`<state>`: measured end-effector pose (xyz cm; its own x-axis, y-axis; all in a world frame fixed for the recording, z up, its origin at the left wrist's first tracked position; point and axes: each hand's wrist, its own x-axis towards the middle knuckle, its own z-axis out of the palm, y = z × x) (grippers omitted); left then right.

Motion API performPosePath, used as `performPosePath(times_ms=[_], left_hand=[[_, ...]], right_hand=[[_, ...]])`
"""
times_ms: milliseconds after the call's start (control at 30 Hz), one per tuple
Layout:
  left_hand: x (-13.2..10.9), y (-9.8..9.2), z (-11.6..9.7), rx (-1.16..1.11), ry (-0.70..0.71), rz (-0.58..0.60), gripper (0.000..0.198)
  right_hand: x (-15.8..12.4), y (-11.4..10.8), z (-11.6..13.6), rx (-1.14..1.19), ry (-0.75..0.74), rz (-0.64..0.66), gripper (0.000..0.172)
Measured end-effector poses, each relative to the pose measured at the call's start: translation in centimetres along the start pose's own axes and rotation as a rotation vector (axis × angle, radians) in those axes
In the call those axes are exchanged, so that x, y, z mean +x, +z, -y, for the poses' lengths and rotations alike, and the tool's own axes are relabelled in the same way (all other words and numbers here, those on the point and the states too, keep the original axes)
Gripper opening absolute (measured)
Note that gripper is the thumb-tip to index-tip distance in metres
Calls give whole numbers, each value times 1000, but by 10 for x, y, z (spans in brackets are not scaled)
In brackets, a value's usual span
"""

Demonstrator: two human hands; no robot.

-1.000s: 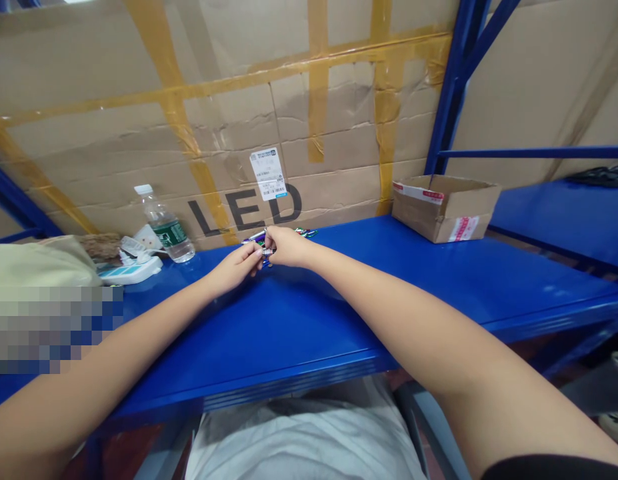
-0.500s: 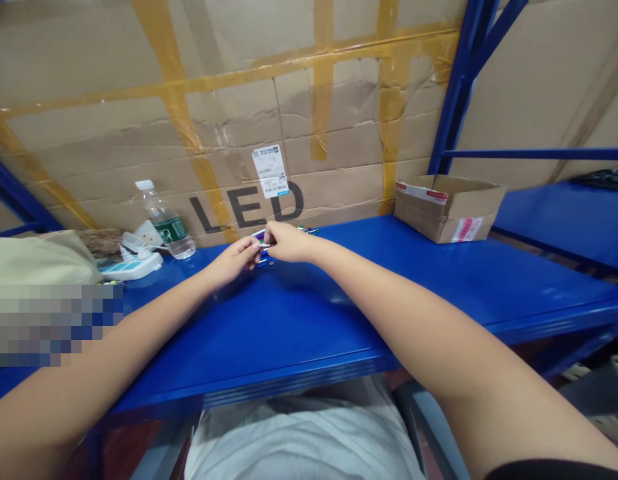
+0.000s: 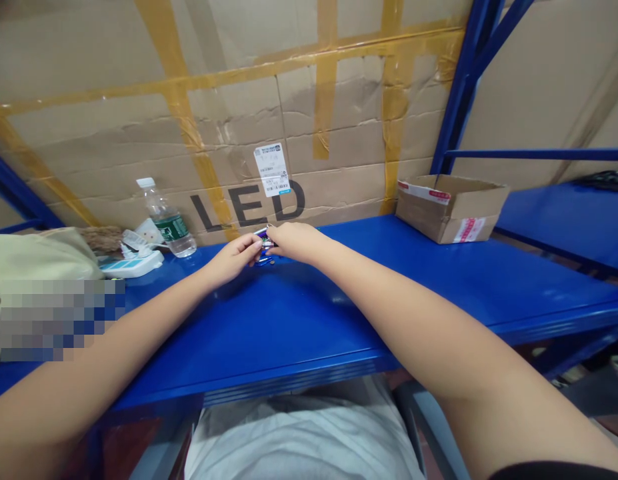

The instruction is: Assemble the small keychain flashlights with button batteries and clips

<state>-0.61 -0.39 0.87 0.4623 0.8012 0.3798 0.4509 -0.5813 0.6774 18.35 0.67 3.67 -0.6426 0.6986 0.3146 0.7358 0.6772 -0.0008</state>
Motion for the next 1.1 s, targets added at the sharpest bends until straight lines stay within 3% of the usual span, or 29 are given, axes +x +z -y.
performPosePath(times_ms=[133, 300, 467, 600, 767, 933, 1100], left_hand=[[-2, 4, -5, 91, 14, 36, 25], [-4, 8, -9, 209, 69, -9, 21], [-6, 8, -3, 463, 190, 2, 18], [-5, 5, 0, 651, 313, 75, 24], [-5, -7, -7, 769, 398, 93, 30], [-5, -8, -8, 626, 265, 34, 30], [-3, 3, -10, 96, -155, 94, 36]], right_hand=[[0, 1, 1, -114, 6, -24, 18], [2, 8, 2, -118, 100, 15, 17], [2, 13, 3, -98, 46, 80, 21], [1, 13, 2, -23, -10, 156, 24], [-1, 11, 2, 145, 7, 277, 10], [3, 15, 1, 124, 9, 220, 13], [4, 17, 0, -11, 12, 159, 19]])
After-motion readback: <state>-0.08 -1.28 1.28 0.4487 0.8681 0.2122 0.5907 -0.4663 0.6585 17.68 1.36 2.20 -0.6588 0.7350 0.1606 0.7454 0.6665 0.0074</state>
